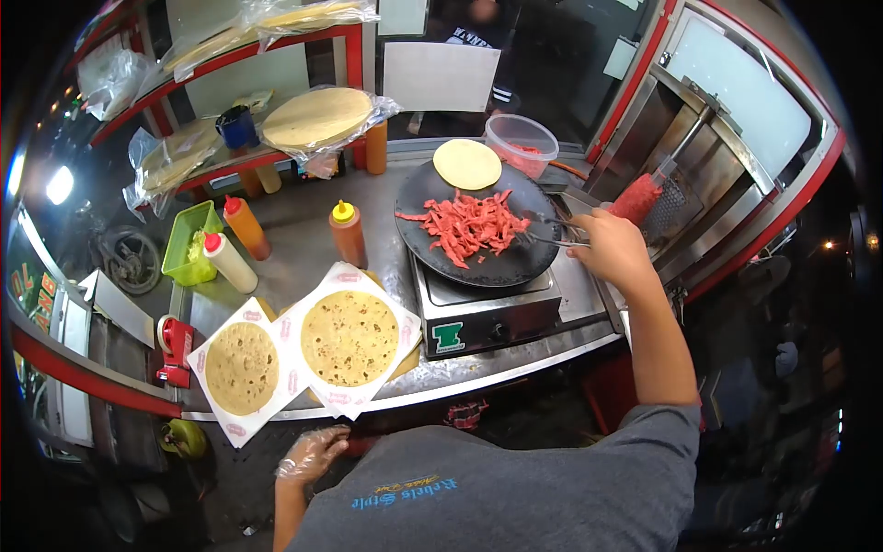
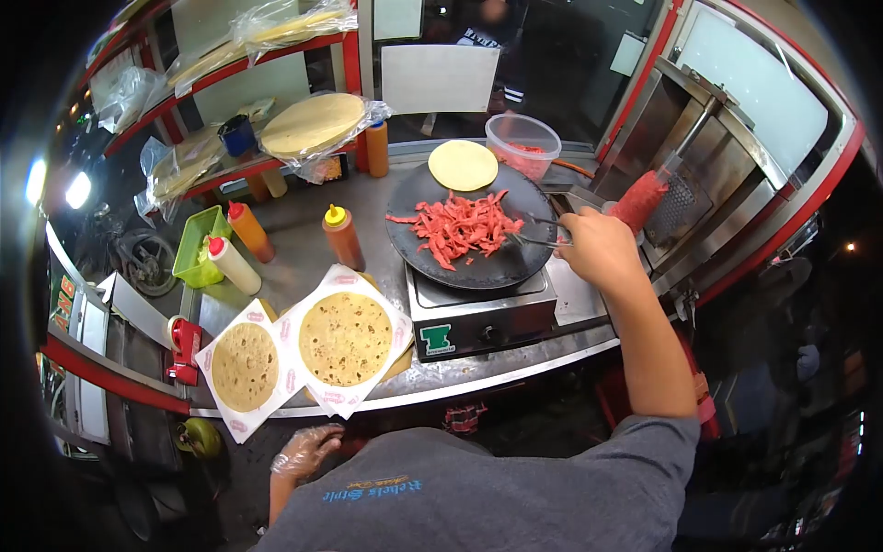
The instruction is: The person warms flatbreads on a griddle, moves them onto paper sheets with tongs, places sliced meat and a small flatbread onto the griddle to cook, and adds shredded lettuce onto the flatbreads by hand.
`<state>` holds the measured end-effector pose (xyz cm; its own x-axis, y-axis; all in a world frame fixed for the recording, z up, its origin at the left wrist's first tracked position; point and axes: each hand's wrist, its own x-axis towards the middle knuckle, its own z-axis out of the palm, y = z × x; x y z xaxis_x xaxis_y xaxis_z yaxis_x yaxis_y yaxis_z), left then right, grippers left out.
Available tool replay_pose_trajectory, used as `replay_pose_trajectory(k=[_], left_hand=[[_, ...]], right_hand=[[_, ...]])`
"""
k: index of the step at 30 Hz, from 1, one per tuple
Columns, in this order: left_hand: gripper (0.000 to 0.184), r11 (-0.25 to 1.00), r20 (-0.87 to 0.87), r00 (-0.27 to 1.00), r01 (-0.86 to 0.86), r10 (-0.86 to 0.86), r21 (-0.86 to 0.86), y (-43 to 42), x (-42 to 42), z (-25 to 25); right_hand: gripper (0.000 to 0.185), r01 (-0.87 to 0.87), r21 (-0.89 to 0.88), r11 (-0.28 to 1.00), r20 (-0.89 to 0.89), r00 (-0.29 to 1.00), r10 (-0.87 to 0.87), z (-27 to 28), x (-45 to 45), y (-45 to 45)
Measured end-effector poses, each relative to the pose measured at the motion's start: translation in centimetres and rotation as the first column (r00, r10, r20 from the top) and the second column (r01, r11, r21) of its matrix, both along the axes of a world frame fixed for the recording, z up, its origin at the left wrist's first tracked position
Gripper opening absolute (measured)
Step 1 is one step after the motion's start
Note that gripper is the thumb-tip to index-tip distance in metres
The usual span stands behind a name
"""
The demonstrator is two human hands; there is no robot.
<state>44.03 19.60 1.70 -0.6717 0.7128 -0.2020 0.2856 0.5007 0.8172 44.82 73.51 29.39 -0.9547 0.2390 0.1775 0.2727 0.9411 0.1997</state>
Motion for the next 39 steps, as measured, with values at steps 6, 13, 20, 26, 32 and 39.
replay_pose_trajectory(k=[6, 13, 20, 26, 32, 39], left_hand=[[0.027, 0.854, -0.119, 0.904, -0.335, 0.41, 0.398, -3.4, -4.0, -0.4], [0.029, 0.716, -0.349, 0.647, -0.475, 0.678, 0.511, -1.5, -7.9, -1.8], [0.023, 0.777, -0.49, 0.606, -0.44, 0.627, 0.45, 0.4, -7.5, -4.7], [0.014, 0.868, -0.642, 0.587, -0.287, 0.493, 0.404, 0.7, -7.3, -4.0], [0.009, 0.9, -0.734, 0.522, -0.28, 0.434, 0.333, 1.0, -7.2, -3.9], [0.007, 0.944, -0.841, 0.438, -0.233, 0.317, 0.234, 0.9, -7.5, -5.0]], right_hand=[[0.033, -0.063, -0.169, 0.984, -0.048, 0.997, 0.055, -4.0, -1.4, -2.3], [0.044, 0.057, -0.887, 0.458, 0.037, 0.998, -0.052, -6.1, -10.0, -3.2], [0.039, -0.053, -0.75, 0.659, -0.109, 0.993, -0.043, -6.6, -4.0, 2.9], [0.029, -0.151, -0.679, 0.718, -0.221, 0.975, -0.004, -7.5, -3.8, 4.0], [0.041, -0.104, -0.159, 0.982, -0.255, 0.965, 0.061, -9.7, -3.8, -1.6], [0.042, -0.145, -0.261, 0.954, -0.417, 0.909, 0.024, -12.2, -3.7, 3.1]])
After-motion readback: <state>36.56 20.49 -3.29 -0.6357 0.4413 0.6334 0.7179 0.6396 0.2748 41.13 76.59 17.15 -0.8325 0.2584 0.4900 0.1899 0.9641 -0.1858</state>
